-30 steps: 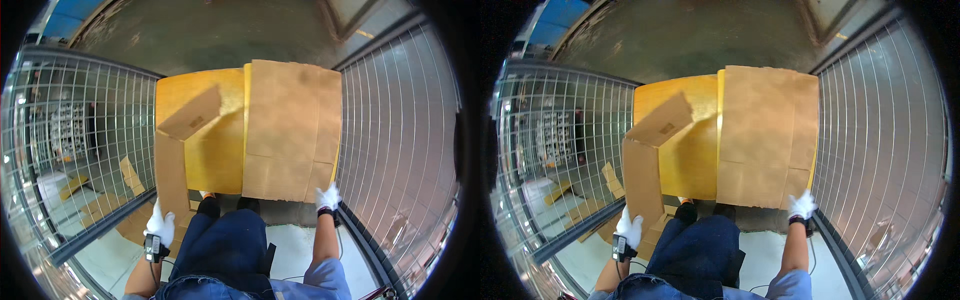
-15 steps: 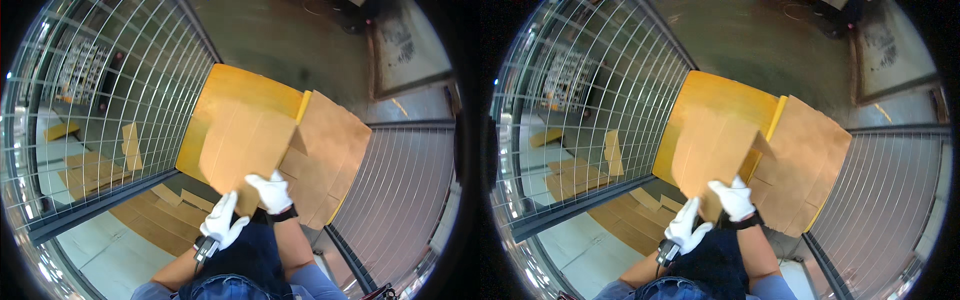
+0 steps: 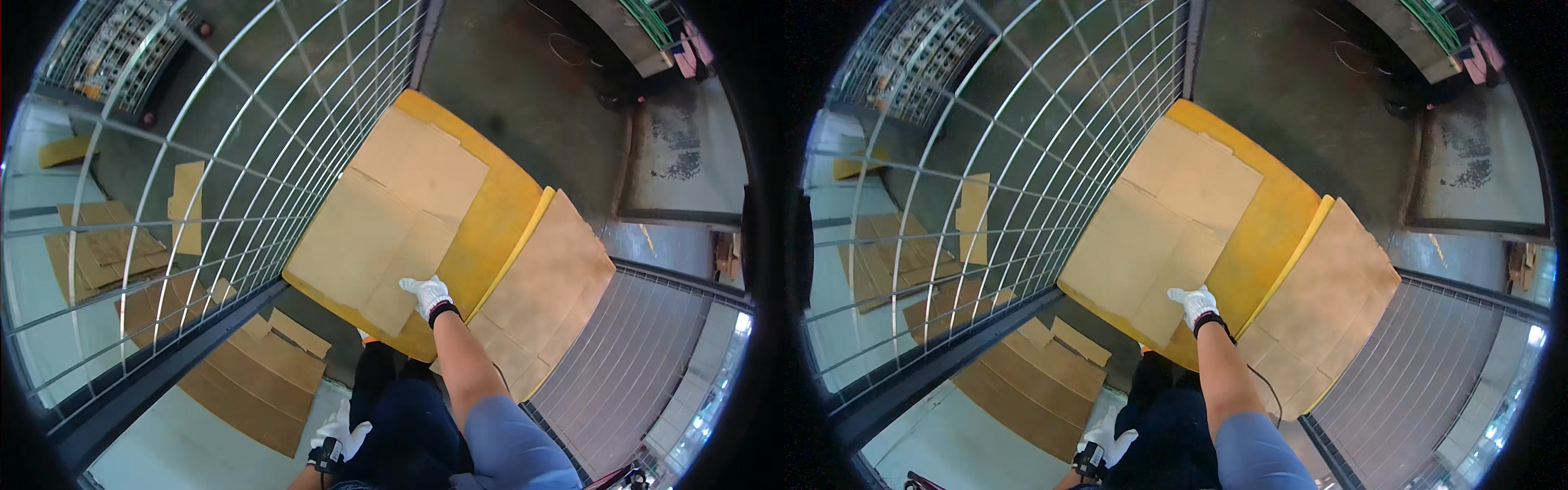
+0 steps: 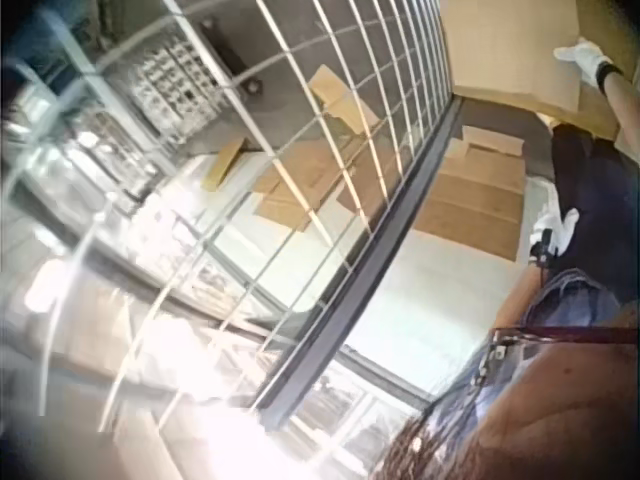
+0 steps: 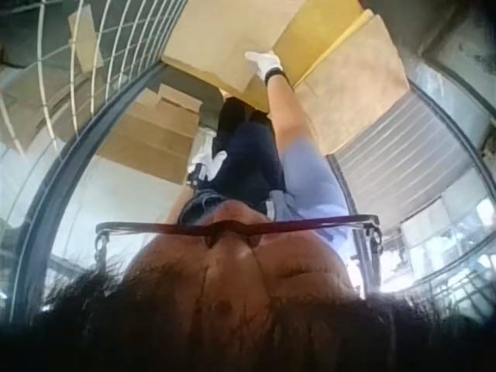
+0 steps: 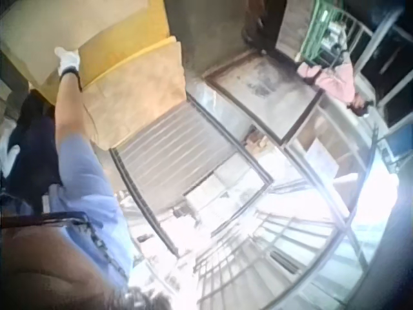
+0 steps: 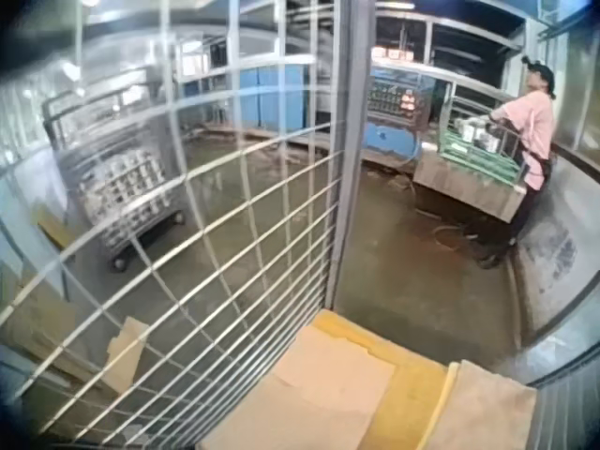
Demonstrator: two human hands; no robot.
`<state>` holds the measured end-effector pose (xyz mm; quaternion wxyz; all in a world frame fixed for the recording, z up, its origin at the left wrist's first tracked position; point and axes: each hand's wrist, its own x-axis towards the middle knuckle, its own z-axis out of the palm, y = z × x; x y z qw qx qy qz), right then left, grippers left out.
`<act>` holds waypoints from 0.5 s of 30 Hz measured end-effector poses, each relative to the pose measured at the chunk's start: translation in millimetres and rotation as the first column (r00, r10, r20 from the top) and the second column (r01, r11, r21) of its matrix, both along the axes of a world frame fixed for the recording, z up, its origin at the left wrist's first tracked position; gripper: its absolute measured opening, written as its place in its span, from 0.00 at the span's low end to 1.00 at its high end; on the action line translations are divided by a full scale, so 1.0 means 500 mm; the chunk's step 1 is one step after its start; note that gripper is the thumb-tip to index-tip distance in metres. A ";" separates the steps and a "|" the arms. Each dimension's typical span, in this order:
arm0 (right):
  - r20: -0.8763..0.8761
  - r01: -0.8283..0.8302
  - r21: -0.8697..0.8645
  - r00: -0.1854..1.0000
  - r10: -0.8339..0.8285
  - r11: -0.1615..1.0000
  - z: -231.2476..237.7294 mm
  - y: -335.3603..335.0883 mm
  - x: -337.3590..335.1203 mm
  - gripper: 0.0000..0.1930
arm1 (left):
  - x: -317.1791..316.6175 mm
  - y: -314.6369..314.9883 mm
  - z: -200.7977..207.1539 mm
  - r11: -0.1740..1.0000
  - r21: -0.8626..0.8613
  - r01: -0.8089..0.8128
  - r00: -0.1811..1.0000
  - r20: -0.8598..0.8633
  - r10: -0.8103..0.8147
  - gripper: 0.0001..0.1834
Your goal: The recorder is seen organizing metal piston-like parts and preparing a pallet with cardboard dividers in an industrial setting.
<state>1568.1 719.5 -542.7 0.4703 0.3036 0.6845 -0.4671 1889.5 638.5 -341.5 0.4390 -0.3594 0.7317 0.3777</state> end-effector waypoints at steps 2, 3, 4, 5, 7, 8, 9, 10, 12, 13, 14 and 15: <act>0.038 -0.007 -0.007 0.999 0.007 1.000 0.031 -0.056 0.030 0.47 | 0.011 -0.001 -0.001 0.997 0.040 -0.066 0.987 0.150 0.059 0.46; 0.034 0.021 0.003 0.999 -0.021 1.000 0.058 -0.065 0.028 0.47 | 0.013 0.005 -0.007 0.995 0.060 -0.075 0.986 0.152 0.065 0.46; 0.034 0.012 0.022 0.999 -0.013 1.000 0.037 -0.063 0.028 0.47 | 0.017 0.011 -0.013 0.991 0.084 -0.102 0.985 0.148 0.089 0.46; -0.002 0.039 0.102 0.999 -0.040 0.994 0.002 -0.055 0.028 0.43 | 0.020 0.016 -0.017 0.986 0.106 -0.129 0.983 0.145 0.113 0.46; -0.041 0.062 0.191 0.998 -0.055 0.980 -0.023 -0.045 0.039 0.38 | 0.012 0.017 -0.018 0.979 0.123 -0.160 0.979 0.145 0.141 0.46; -0.084 0.100 0.177 0.993 -0.086 0.979 -0.032 -0.038 0.045 0.40 | 0.010 0.019 -0.017 0.975 0.124 -0.182 0.976 0.140 0.164 0.45; -0.117 0.131 0.150 0.987 -0.114 0.980 -0.033 -0.046 0.055 0.43 | 0.020 0.023 -0.021 0.973 0.123 -0.193 0.974 0.147 0.175 0.45; -0.111 0.120 0.150 0.988 -0.104 0.981 -0.029 -0.046 0.059 0.43 | 0.032 0.027 -0.027 0.972 0.104 -0.213 0.974 0.106 0.202 0.45; -0.208 0.175 0.013 0.963 -0.168 0.985 -0.012 -0.034 0.052 0.49 | 0.038 0.032 -0.026 0.966 0.082 -0.244 0.969 0.068 0.239 0.45; -0.225 0.058 0.234 0.974 -0.004 0.970 -0.019 -0.010 0.026 0.54 | 0.030 0.030 -0.023 0.960 0.081 -0.267 0.962 0.079 0.261 0.44; -0.323 -0.080 0.294 0.930 0.178 0.952 -0.038 0.047 -0.002 0.55 | 0.024 0.031 -0.022 0.954 0.085 -0.287 0.956 0.088 0.280 0.43; -0.223 -0.171 0.174 0.952 0.208 0.970 -0.016 0.056 -0.021 0.47 | 0.048 0.034 -0.016 0.950 0.062 -0.306 0.948 0.111 0.298 0.43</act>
